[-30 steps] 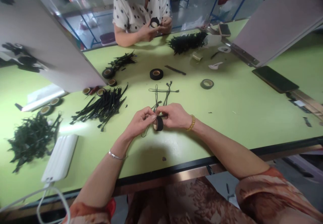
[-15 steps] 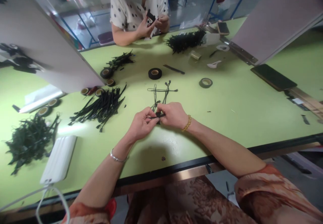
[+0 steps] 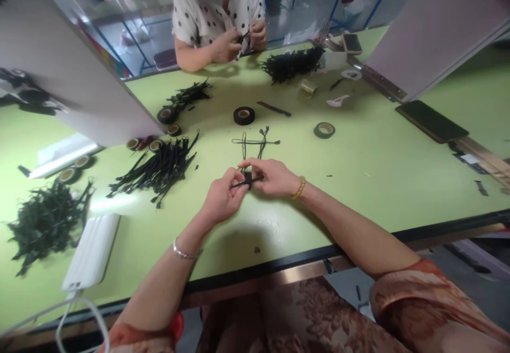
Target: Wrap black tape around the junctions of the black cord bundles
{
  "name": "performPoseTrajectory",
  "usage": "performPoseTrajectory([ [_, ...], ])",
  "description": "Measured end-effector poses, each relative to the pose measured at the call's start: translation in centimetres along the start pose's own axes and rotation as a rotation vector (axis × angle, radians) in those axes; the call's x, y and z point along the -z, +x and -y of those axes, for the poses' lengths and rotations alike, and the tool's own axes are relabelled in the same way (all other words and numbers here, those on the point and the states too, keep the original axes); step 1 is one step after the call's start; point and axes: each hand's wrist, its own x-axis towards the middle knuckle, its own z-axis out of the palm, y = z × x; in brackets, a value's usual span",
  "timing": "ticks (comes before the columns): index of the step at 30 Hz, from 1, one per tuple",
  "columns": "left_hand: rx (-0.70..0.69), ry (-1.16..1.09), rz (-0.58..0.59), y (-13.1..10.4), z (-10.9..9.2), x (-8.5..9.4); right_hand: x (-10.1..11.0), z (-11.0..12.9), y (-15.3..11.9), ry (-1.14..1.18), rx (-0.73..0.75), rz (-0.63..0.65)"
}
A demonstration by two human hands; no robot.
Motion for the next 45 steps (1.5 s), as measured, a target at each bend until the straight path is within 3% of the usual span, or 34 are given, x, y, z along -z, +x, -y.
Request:
performPoseTrajectory([
  [6, -0.027, 0.135, -0.058, 0.0, 0.7, 0.1, -0.2, -0.5, 0.2, 0.445, 0.097, 0.003],
  [12, -0.143, 0.272, -0.034, -0.1, 0.9, -0.1, -0.6, -0.2, 0.3, 0.54, -0.126, -0.041],
  [16, -0.319, 0.456, -0.057, -0.2, 1.1, -0.4, -1.1, -0.1, 0.3, 0.668, -0.239, -0.089],
  [22, -0.595, 0.834, -0.101, -0.5, 1.1, -0.7, -1.2, 0.7, 0.1, 0.626, -0.26, -0.136],
  [27, -0.674, 0.886, -0.116, -0.5, 1.2, -0.8, -1.2, 1.1, -0.2, 0.364, -0.169, -0.238],
  [31, -0.558, 0.79, -0.134, -0.5, 1.0, -0.9, -1.2, 1.5, -0.5, 0.132, -0.027, -0.333],
  [37, -0.039, 0.402, -0.155, -0.4, 0.4, -1.0, -1.8, 2.6, -1.0, -0.115, 0.193, -0.543],
  [40, 0.106, 0.171, -0.117, -0.3, 0.1, -1.0, -2.1, 2.4, -1.1, -0.165, 0.192, -0.525],
  [45, 0.153, -0.024, -0.139, 0.0, 0.6, -1.1, -2.8, 2.2, -1.4, -0.004, 0.202, -0.41],
])
